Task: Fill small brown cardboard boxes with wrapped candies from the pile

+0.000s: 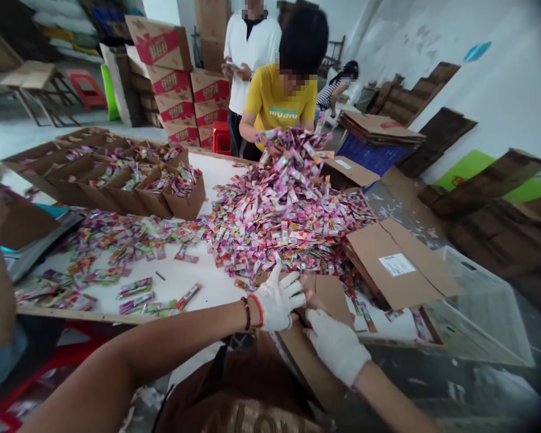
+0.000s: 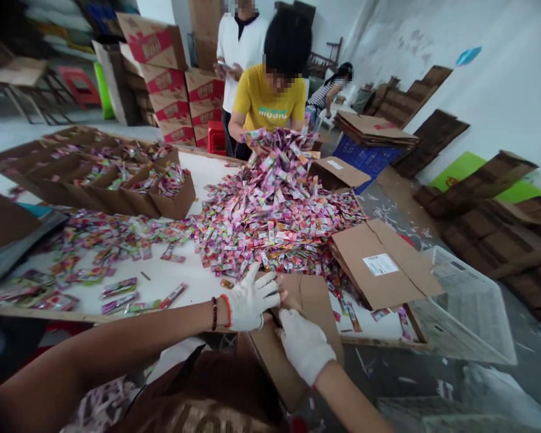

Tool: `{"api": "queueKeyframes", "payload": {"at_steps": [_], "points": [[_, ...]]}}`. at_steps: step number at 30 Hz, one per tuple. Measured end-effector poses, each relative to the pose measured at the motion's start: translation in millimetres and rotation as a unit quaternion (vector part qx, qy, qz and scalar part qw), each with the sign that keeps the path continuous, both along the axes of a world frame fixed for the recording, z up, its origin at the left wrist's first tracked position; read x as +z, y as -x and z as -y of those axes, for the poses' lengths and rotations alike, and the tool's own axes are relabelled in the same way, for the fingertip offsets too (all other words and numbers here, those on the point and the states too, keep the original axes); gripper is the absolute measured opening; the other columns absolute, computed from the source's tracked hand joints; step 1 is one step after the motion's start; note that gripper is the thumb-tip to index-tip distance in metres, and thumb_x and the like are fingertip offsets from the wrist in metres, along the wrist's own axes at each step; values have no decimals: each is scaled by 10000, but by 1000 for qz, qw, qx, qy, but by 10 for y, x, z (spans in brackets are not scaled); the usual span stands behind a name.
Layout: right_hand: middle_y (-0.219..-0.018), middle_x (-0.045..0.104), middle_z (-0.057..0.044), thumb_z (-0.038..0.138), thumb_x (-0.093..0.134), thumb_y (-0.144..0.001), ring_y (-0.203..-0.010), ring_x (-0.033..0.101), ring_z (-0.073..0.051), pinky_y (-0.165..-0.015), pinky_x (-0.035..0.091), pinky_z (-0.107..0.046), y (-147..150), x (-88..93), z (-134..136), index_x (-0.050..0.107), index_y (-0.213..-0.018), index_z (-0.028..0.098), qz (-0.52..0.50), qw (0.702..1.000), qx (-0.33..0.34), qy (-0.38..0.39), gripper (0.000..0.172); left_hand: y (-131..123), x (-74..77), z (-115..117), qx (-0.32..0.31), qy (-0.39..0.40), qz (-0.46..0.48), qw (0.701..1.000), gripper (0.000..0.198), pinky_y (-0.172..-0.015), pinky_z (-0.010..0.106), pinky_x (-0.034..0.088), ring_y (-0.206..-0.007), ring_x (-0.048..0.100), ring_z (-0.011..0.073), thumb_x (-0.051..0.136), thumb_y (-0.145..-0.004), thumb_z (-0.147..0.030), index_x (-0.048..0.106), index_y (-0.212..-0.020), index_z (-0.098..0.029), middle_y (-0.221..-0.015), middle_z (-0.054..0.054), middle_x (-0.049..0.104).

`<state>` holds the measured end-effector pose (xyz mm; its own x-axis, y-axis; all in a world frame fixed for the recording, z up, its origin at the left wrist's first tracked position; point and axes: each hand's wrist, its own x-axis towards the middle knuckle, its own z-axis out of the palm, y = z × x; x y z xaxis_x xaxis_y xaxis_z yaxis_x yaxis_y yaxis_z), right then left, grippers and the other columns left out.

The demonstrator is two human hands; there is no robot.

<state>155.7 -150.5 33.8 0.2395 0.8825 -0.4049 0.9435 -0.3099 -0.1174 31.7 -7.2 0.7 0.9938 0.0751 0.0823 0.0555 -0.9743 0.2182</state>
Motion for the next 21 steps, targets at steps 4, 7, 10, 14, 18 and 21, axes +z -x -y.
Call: {"api": "queueKeyframes", "payload": {"at_steps": [4, 7, 10, 14, 18, 21], "points": [[-1028, 637, -128, 157, 387, -905, -895, 655, -270, -721, 487, -360, -15, -293, -37, 568, -1071, 160, 28, 998, 21, 46, 246, -2, -4, -3, -22, -10, 12, 1000, 663, -1062, 689, 51, -1390, 255, 344, 368, -880, -579, 379, -1413, -185, -1507, 170, 303], [-1068, 637, -154, 111, 374, -880, -926, 647, -258, -758, 476, -352, -111, -297, -23, 561, -1112, 138, -1, 998, 12, 56, 300, -40, -20, 10, -89, -40, 45, 994, 880, -1114, 612, 74, -1381, 266, 328, 498, -743, -640, 350, -1420, -98, -1508, 193, 290], [-1061, 646, -140, 70, 429, -808, -964, 617, -219, -831, 451, -299, -176, -177, -14, 620, -1004, 141, -31, 998, 32, 50, 283, -90, -49, 11, -126, -43, 48, 990, 1037, -1110, 581, 145, -1374, 271, 335, 588, -610, -668, 345, -1419, -66, -1497, 199, 309], [-1087, 633, -108, 123, 456, -803, -990, 595, -240, -867, 453, -344, -212, -86, 78, 640, -1071, 199, 18, 998, 46, 25, 334, -112, -87, 13, -132, -20, 48, 990, 1010, -1071, 576, 212, -1384, 256, 335, 572, -611, -658, 355, -1426, -104, -1508, 169, 300], [-1060, 650, -83, 112, 487, -742, -972, 610, -252, -842, 482, -355, -328, -205, 189, 670, -1009, 233, 39, 998, 55, -1, 346, -138, -86, 13, -132, -21, 24, 991, 990, -1085, 612, 111, -1400, 223, 343, 520, -635, -615, 310, -1453, -98, -1529, 180, 239], [-993, 669, -31, 106, 517, -714, -968, 622, -230, -858, 497, -336, -438, -273, 256, 683, -962, 321, 10, 996, 69, -51, 368, -189, -76, 12, -160, -18, -1, 987, 984, -1071, 624, 116, -1397, 224, 364, 518, -600, -601, 347, -1445, -128, -1523, 167, 260]]}}
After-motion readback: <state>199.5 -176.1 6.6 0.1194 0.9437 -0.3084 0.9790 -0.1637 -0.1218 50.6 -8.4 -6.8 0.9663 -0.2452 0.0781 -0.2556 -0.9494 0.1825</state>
